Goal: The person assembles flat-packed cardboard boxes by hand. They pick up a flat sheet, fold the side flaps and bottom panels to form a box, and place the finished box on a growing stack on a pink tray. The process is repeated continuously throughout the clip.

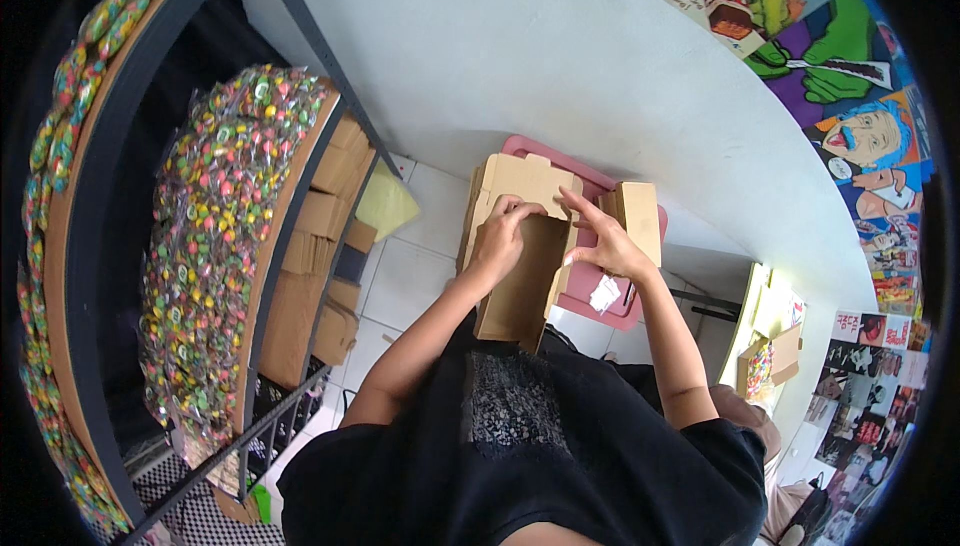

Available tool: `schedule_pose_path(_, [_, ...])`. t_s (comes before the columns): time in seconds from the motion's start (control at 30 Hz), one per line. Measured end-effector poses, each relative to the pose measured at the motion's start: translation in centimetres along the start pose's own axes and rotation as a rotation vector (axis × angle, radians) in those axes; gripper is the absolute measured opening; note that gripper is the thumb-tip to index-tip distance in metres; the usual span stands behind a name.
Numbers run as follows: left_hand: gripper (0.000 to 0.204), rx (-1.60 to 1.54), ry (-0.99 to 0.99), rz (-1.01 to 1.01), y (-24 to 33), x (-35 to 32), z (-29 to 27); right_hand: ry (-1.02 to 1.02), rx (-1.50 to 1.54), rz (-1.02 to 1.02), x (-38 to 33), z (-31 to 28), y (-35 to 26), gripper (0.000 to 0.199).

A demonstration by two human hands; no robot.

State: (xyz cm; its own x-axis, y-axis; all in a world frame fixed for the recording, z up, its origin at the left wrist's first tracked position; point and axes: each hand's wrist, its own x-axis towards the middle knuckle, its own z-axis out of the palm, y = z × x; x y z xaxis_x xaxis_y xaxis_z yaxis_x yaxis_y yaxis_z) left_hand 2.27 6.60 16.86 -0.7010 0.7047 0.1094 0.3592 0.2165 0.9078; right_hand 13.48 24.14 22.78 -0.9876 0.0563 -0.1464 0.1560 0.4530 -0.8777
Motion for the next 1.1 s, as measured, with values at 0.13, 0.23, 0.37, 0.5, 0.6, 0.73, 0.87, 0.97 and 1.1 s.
schedule_pose_path(0.13, [0.041,0.000,0.031,0.041,1.0,-0.4,-0.4,-0.048,0.165,0.075,-0.6,0.3,0.2,0.076])
schedule_pose_path(0.23, [0.042,0.019,-0.007,-0.013,1.3,-0.6,-0.3,-0.040,0.301,0.181,-1.6,0.2,1.1,0.072])
schedule_pose_path(0.37, [0.038,0.005,0.021,0.020,-0.3,-0.6,0.8,-0.012,0.365,0.120,-1.9,0.4,2.0,0.069])
schedule_pose_path(0.5, [0.037,0.005,0.006,0.008,-0.4,-0.9,0.8,0.016,0.490,0.103,-2.4,0.5,2.6,0.067])
schedule_pose_path(0.6, [0.037,-0.003,-0.010,-0.001,-0.5,-0.9,1.0,0.040,0.518,0.095,-2.8,0.7,3.2,0.066])
schedule_pose_path(0.73, [0.036,0.011,-0.013,-0.010,-0.7,-0.9,1.1,0.086,0.549,0.081,-3.1,1.2,4.1,0.065])
schedule_pose_path(0.87, [0.034,0.000,-0.041,-0.057,-0.5,-0.8,1.3,0.119,0.563,0.016,-3.4,1.6,5.5,0.064])
schedule_pose_path(0.97, [0.033,0.008,-0.046,-0.059,-0.6,-0.7,1.5,0.086,0.673,-0.066,-3.5,1.7,6.3,0.062])
schedule_pose_path(1.1, [0.029,0.037,-0.028,-0.021,-1.2,-0.9,1.7,0.133,0.445,0.025,-3.1,2.6,3.6,0.055])
